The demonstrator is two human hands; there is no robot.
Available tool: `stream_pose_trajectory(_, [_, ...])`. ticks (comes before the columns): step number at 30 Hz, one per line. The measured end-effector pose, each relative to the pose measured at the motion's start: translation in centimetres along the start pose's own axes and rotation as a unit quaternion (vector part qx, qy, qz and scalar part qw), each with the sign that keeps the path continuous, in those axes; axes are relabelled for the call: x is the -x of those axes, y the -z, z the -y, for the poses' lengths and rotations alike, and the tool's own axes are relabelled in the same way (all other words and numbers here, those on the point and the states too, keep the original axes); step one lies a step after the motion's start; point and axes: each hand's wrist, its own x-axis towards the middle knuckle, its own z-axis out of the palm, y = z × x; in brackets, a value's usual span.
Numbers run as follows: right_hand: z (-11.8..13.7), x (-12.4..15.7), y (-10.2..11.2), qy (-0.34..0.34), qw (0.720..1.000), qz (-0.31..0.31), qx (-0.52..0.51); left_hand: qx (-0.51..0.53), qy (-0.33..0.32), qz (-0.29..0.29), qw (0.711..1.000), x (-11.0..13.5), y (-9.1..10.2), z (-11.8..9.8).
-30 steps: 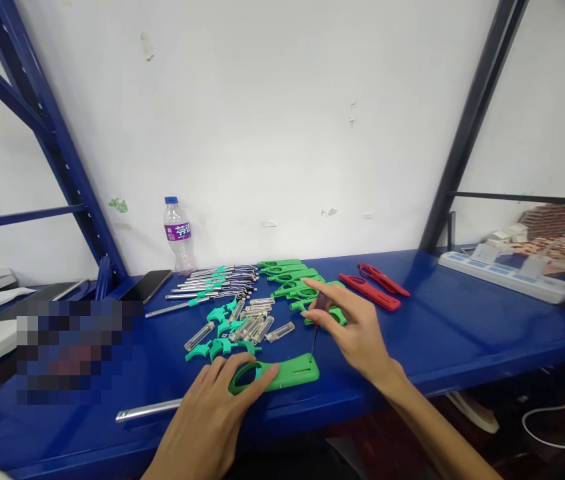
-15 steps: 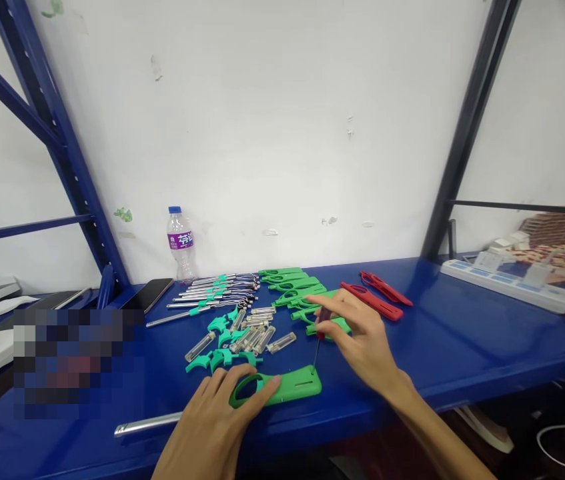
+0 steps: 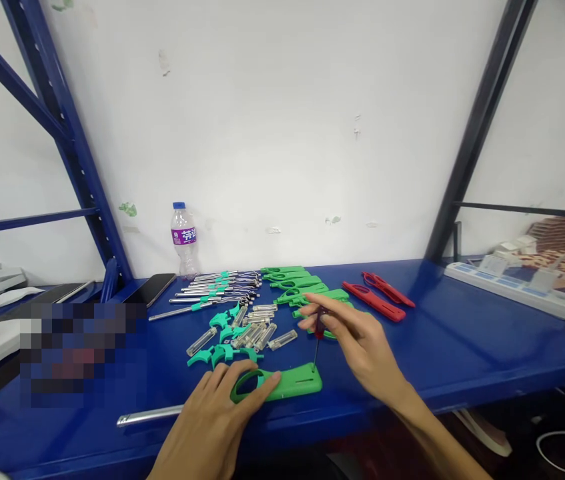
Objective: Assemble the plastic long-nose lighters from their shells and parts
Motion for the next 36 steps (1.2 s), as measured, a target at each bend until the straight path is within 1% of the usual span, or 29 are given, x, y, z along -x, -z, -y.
stream_pose_trajectory(1, [0.0, 0.1, -0.1, -0.006, 1.000, -0.018, -0.008, -0.001, -0.001, 0.000, 1.000, 0.0, 0.0, 0.0])
stream_pose_trajectory(2, [0.0, 0.2, -0.2, -0.007, 0.999, -0.051, -0.004, -0.001, -0.004, 0.003, 1.000, 0.0, 0.1, 0.1])
stream_pose_trajectory(3, [0.0, 0.3, -0.3, -0.001, 0.996, -0.087, 0.010, -0.001, -0.004, 0.007, 1.000, 0.1, 0.0, 0.1])
stream_pose_trajectory(4, [0.1, 0.3, -0.3, 0.006, 0.994, -0.109, 0.028, 0.000, -0.003, 0.010, 1.000, 0.1, 0.0, 0.2])
stream_pose_trajectory(5, [0.2, 0.4, -0.3, 0.010, 0.993, -0.110, 0.036, 0.000, -0.003, 0.011, 1.000, 0.2, 0.0, 0.2])
stream_pose_trajectory(6, [0.4, 0.4, -0.3, 0.008, 0.996, -0.088, 0.030, 0.000, 0.000, 0.011, 1.000, 0.2, -0.1, 0.2])
stream_pose_trajectory(8, [0.8, 0.5, -0.3, -0.008, 1.000, -0.015, -0.012, 0.001, 0.002, 0.007, 1.000, 0.2, 0.0, 0.2])
stream_pose_trajectory(9, [1.0, 0.4, -0.5, -0.015, 0.999, 0.011, -0.039, 0.000, 0.003, 0.002, 1.000, 0.2, 0.0, 0.1])
stream_pose_trajectory(10, [1.1, 0.4, -0.6, -0.019, 0.998, 0.019, -0.059, -0.001, 0.002, -0.003, 1.000, 0.1, 0.1, 0.0])
stream_pose_trajectory(11, [1.1, 0.4, -0.8, -0.018, 0.998, 0.008, -0.067, -0.003, 0.002, -0.008, 1.000, 0.1, 0.1, 0.0])
stream_pose_trajectory(12, [1.1, 0.4, -1.0, -0.013, 0.998, -0.015, -0.061, -0.005, 0.002, -0.015, 1.000, 0.0, 0.2, -0.1])
stream_pose_trajectory(14, [1.0, 0.4, -1.3, 0.003, 0.997, -0.074, -0.025, -0.009, -0.003, -0.023, 1.000, -0.1, 0.3, -0.2])
stream_pose_trajectory(15, [1.0, 0.5, -1.2, 0.009, 0.996, -0.093, -0.001, -0.009, -0.006, -0.024, 1.000, -0.1, 0.3, -0.2])
stream_pose_trajectory(16, [1.1, 0.5, -0.9, 0.011, 0.995, -0.097, 0.021, -0.007, -0.007, -0.023, 1.000, -0.1, 0.3, -0.2])
stream_pose_trajectory(17, [1.3, 0.6, -0.6, 0.010, 0.995, -0.088, 0.037, -0.005, -0.005, -0.024, 1.000, -0.1, 0.3, -0.2])
stream_pose_trajectory(18, [1.5, 0.6, -0.2, 0.001, 0.997, -0.066, 0.044, -0.002, -0.005, -0.025, 1.000, -0.1, 0.3, -0.2])
stream_pose_trajectory(20, [1.8, 0.7, 0.5, -0.023, 0.999, -0.023, 0.022, 0.005, -0.002, -0.028, 1.000, -0.1, 0.3, -0.3])
stream_pose_trajectory(21, [1.9, 0.6, 0.6, -0.031, 0.999, -0.013, 0.005, 0.007, -0.002, -0.030, 1.000, -0.1, 0.3, -0.3])
stream_pose_trajectory(23, [1.9, 0.6, 0.4, -0.022, 0.999, -0.029, 0.005, 0.010, -0.004, -0.033, 0.999, -0.2, 0.4, -0.3])
stream_pose_trajectory(26, [1.3, 0.5, -0.4, 0.027, 0.990, -0.099, 0.094, 0.019, 0.003, -0.028, 0.999, -0.2, 0.3, -0.2])
stream_pose_trajectory(28, [1.0, 0.6, -0.7, 0.029, 0.985, -0.119, 0.124, 0.025, 0.013, -0.021, 0.999, -0.1, 0.1, -0.2])
stream_pose_trajectory(29, [1.0, 0.7, -0.7, 0.015, 0.987, -0.114, 0.116, 0.027, 0.017, -0.018, 0.999, 0.0, 0.0, -0.2])
stream_pose_trajectory(31, [1.0, 0.8, -0.8, -0.012, 0.995, -0.077, 0.067, 0.025, 0.020, -0.019, 0.999, 0.2, -0.3, -0.2])
stream_pose_trajectory(33, [1.1, 1.0, -1.2, -0.012, 0.999, -0.051, 0.008, 0.024, 0.015, -0.024, 0.999, 0.4, -0.5, -0.2])
stream_pose_trajectory(34, [1.1, 1.0, -1.5, -0.002, 0.998, -0.055, -0.006, 0.023, 0.013, -0.028, 0.999, 0.4, -0.5, -0.2])
stream_pose_trajectory(36, [0.9, 1.1, -2.2, 0.024, 0.995, -0.096, -0.002, 0.023, 0.006, -0.037, 0.999, 0.3, -0.5, -0.1])
